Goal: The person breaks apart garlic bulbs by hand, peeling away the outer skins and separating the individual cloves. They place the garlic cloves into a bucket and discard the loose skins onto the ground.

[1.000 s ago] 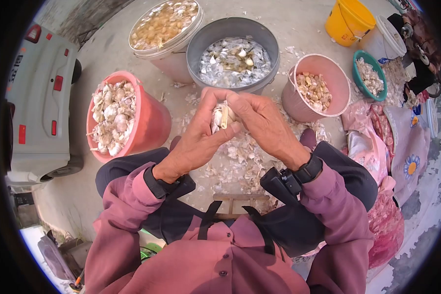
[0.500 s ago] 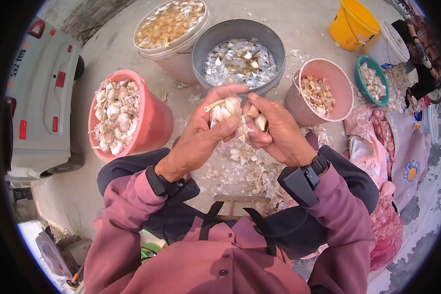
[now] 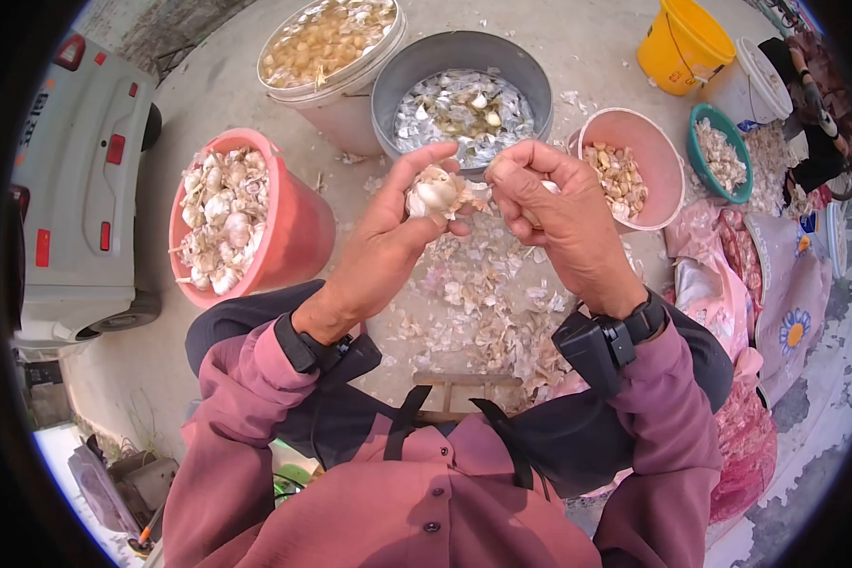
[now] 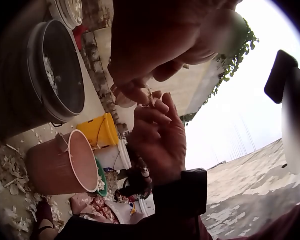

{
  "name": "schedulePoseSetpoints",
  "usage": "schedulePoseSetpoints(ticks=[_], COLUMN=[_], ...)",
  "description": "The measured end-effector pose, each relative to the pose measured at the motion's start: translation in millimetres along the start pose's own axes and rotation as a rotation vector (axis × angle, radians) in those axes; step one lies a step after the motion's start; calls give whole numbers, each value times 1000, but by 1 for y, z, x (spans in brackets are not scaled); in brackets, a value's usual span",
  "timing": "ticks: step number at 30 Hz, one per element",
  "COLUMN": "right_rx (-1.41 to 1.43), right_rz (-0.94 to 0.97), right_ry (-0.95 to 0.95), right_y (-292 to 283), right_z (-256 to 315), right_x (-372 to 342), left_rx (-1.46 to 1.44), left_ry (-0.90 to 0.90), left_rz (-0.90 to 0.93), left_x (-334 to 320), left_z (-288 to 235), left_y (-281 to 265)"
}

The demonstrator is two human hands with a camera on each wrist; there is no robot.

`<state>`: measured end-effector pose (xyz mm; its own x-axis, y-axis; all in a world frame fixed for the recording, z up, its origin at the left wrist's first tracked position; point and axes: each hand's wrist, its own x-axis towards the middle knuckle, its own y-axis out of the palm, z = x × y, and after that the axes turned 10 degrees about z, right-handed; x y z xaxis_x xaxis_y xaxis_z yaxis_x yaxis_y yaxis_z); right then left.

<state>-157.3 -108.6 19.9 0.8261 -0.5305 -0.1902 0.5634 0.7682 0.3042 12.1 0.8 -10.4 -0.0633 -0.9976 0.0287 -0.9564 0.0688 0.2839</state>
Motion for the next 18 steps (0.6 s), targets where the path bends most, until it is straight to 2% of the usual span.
schedulePoseSetpoints(ticks=[1, 3, 4, 6, 7, 9, 10, 12, 16, 18], right_rx=[0, -246, -273, -375, -485, -512, -567, -618, -681, -690], right_rz=[-1, -1, 21, -22, -59, -80, -100, -121, -107, -94], right_ry=[0, -17, -17, -53, -92, -78, -126, -170, -141, -96], right_y=[6, 18, 17, 17, 18, 20, 19, 18, 17, 19], right_z=[0, -2, -9, -22, -24, -24, -28, -31, -25, -25], right_x=[0, 1, 3, 3, 4, 5, 7, 6, 4, 3], left_rx=[0, 119, 119, 449, 448, 683, 683, 664, 569, 503], left_ry=[0, 67, 65, 84, 83, 197, 195, 32, 94, 17], left_rz=[0, -35, -32, -45, -42, -36, -33, -41, -64, -93], left_x=[0, 0, 1, 0, 0, 1, 0, -1, -1, -2], left_z=[0, 0, 3, 12, 14, 12, 8, 0, 3, 2], left_y=[2, 5, 4, 2, 3, 7, 9, 13, 16, 16])
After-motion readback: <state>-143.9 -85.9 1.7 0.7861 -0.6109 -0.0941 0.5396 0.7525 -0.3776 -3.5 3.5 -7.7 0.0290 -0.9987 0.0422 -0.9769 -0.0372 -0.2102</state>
